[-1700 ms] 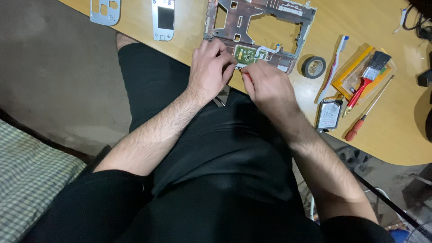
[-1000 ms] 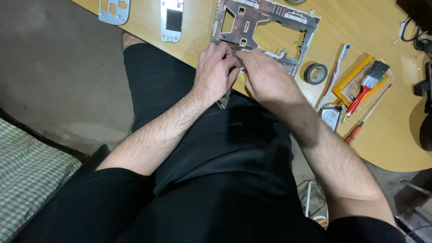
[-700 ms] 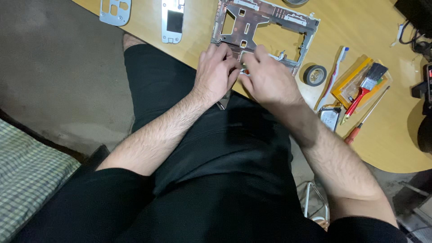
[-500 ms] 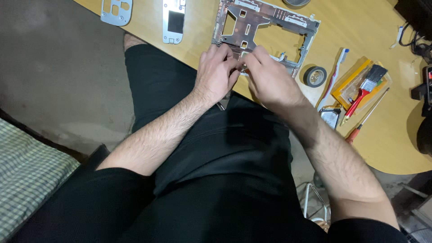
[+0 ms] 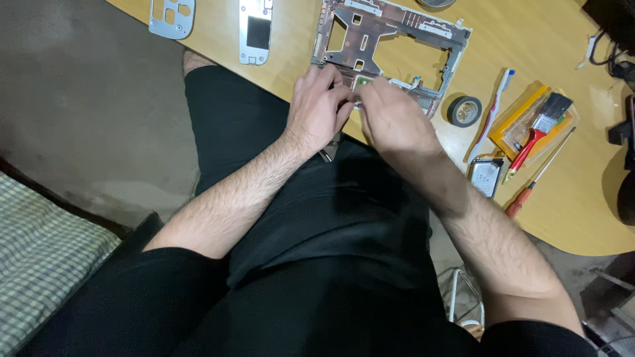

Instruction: The person aligns a small circuit board into a larger metal chassis frame on a table. They then pick up a grey plastic component and carefully fit it into the chassis, pressing it down to secure it in place.

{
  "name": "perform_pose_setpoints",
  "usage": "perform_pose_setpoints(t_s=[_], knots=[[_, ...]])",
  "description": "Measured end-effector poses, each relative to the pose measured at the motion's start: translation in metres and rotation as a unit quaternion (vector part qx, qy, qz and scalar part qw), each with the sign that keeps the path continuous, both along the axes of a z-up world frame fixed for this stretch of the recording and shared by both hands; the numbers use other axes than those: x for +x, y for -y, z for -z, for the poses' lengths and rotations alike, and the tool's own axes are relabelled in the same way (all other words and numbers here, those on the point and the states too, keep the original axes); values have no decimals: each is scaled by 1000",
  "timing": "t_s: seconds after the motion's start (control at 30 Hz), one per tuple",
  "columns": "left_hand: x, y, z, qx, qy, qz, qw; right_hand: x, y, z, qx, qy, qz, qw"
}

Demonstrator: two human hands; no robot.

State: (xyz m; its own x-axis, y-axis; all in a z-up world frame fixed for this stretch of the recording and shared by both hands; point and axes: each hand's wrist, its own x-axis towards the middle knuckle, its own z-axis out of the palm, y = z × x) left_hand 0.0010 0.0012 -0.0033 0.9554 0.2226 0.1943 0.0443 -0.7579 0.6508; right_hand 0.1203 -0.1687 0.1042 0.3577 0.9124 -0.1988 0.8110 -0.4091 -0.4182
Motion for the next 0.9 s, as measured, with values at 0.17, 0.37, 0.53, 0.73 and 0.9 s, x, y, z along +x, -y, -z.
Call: perform_pose_setpoints(t_s=[0.17,0.37,0.53,0.73,0.9], knots=[[1,0,-3,-18,-14,0,1000,-7,6,9,-65,80,57,993],[1,0,-2,-9,-26,6,1000,-7,7,12,-45,55,69,995],[1,1,-1,2,-37,6,999,-3,24,31,-30,56,94,994],[-2,2,-1,0,5,6,1000,-9,52,24,96,-53,250,962],[-1,15,-13,-5,25,51,998,-17,96,65,277,-245,397,840]])
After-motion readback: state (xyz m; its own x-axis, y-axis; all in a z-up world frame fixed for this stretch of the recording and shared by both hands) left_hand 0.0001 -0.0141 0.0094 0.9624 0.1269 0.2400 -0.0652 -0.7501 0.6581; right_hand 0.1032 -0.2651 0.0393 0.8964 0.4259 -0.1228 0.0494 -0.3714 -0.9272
